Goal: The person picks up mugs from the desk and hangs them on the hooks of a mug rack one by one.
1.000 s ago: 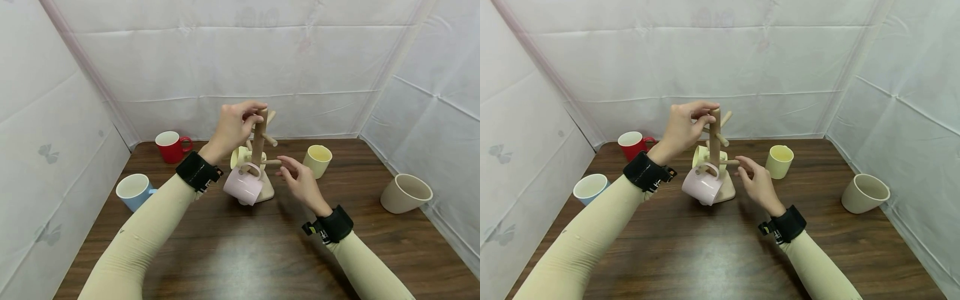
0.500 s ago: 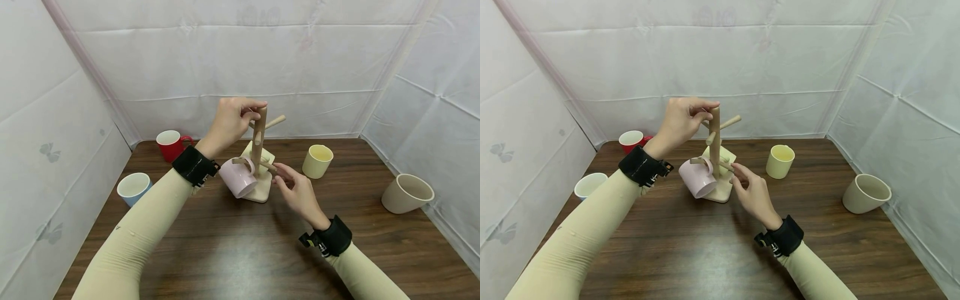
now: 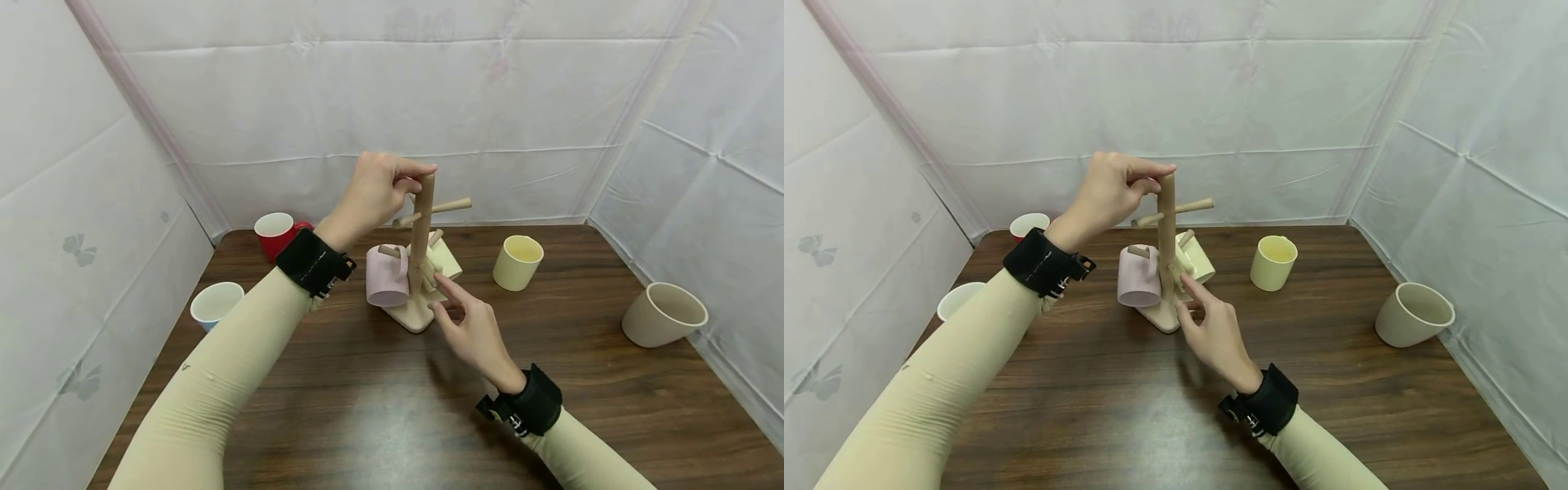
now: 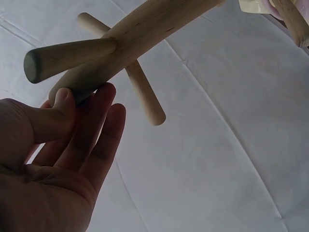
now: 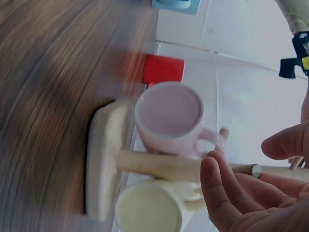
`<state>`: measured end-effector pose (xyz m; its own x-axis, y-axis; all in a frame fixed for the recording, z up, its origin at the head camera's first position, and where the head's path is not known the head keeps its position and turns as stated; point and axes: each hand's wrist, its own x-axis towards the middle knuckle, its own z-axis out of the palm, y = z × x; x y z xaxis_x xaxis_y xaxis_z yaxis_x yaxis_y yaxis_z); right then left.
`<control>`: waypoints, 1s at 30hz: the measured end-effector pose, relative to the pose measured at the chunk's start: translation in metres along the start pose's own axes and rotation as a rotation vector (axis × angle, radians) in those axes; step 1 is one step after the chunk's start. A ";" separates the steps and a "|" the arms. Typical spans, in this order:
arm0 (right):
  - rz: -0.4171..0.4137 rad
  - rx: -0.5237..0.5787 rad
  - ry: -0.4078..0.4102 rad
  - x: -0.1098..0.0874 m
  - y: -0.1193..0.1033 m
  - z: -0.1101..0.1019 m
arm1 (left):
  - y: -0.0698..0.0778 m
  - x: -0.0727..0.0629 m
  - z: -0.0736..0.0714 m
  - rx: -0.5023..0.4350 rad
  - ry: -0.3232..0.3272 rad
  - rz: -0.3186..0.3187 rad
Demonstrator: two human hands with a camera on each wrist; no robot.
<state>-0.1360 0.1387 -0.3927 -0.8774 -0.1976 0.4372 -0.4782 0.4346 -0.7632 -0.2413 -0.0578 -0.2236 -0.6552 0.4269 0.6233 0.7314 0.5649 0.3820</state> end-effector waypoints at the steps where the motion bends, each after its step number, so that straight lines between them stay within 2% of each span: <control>1: -0.004 0.008 -0.001 -0.001 -0.001 0.001 | 0.000 0.000 -0.001 -0.001 -0.007 -0.004; 8: -0.007 0.036 -0.017 -0.002 -0.011 0.010 | 0.001 0.001 -0.006 -0.005 -0.048 -0.035; 15: 0.011 0.052 -0.028 -0.003 -0.017 0.017 | 0.002 0.001 -0.008 -0.003 -0.060 -0.035; 21: 0.011 0.045 -0.039 -0.002 -0.021 0.022 | -0.001 -0.002 -0.008 0.000 -0.042 -0.032; 30: -0.012 0.004 -0.070 -0.005 -0.015 0.016 | -0.001 -0.003 -0.004 0.012 -0.013 -0.005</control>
<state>-0.1251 0.1187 -0.3912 -0.8719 -0.2639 0.4124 -0.4890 0.4285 -0.7598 -0.2392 -0.0624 -0.2237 -0.6609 0.4331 0.6129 0.7261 0.5755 0.3763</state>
